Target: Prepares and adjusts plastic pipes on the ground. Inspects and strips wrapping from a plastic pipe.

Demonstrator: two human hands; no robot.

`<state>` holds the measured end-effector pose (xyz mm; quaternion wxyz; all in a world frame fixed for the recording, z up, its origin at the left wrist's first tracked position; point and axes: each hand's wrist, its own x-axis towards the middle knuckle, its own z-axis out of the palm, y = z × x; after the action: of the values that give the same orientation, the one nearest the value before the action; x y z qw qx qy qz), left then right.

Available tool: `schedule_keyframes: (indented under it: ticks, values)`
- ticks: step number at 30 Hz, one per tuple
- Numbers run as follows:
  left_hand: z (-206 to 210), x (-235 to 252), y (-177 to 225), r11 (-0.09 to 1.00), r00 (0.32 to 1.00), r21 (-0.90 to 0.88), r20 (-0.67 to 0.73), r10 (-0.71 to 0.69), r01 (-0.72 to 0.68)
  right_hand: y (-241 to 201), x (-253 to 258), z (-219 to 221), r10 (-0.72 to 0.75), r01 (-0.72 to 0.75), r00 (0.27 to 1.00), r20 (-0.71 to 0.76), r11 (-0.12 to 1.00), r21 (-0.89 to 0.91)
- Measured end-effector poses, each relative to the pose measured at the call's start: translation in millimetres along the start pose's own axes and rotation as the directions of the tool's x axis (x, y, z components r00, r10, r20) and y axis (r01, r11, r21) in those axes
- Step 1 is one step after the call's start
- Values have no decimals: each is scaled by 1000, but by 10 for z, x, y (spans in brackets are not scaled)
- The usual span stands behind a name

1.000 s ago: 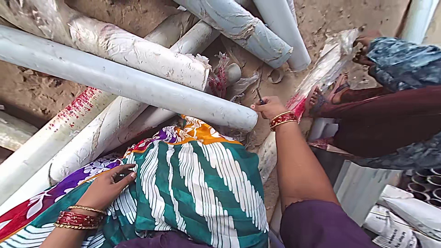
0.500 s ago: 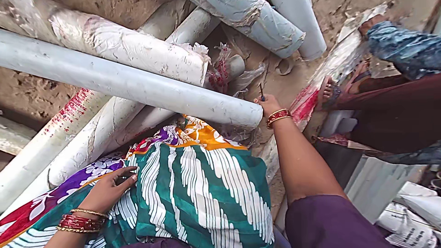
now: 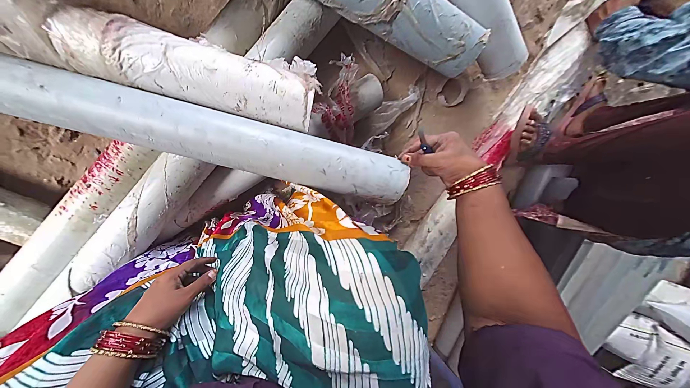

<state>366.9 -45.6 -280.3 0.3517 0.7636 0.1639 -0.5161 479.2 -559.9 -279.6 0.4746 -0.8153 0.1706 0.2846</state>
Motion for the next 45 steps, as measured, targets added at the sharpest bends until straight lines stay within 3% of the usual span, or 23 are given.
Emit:
schedule_keyframes:
  ticks: [5,11,17,20,23,26,30,32,37,42,45]
  values:
    - [21,17,23,1000,1000,8,9,-11,10,-163,6,42,-16,24,999,34,966,-259]
    - [26,28,34,1000,1000,22,15,-15,14,-50,19,-3,42,-42,999,-2,991,-127]
    - [18,37,52,1000,1000,16,13,-17,17,-64,258,149,136,-121,991,14,920,-372]
    - [21,36,52,1000,1000,21,15,-24,23,163,335,230,225,-220,974,-10,943,-250]
    - [18,38,45,999,999,18,16,-31,31,410,216,365,265,-253,961,-79,958,137]
    - [11,44,45,999,1000,21,14,-27,27,532,36,479,194,-98,970,-146,862,498]
    - [34,43,50,999,1000,48,19,-17,16,577,-165,467,-13,159,973,-229,756,635]
    - [31,44,41,998,1000,52,22,-20,19,593,-155,523,-6,195,955,-296,765,614]
    - [45,15,42,998,1000,59,12,-5,4,714,-58,859,242,62,894,-376,766,640]
    - [31,-31,43,996,1000,85,-6,9,-8,528,-311,1142,447,-165,881,-156,599,784]
    - [28,-77,75,995,1000,99,-1,28,-28,376,-413,1237,615,-308,785,-70,487,817]
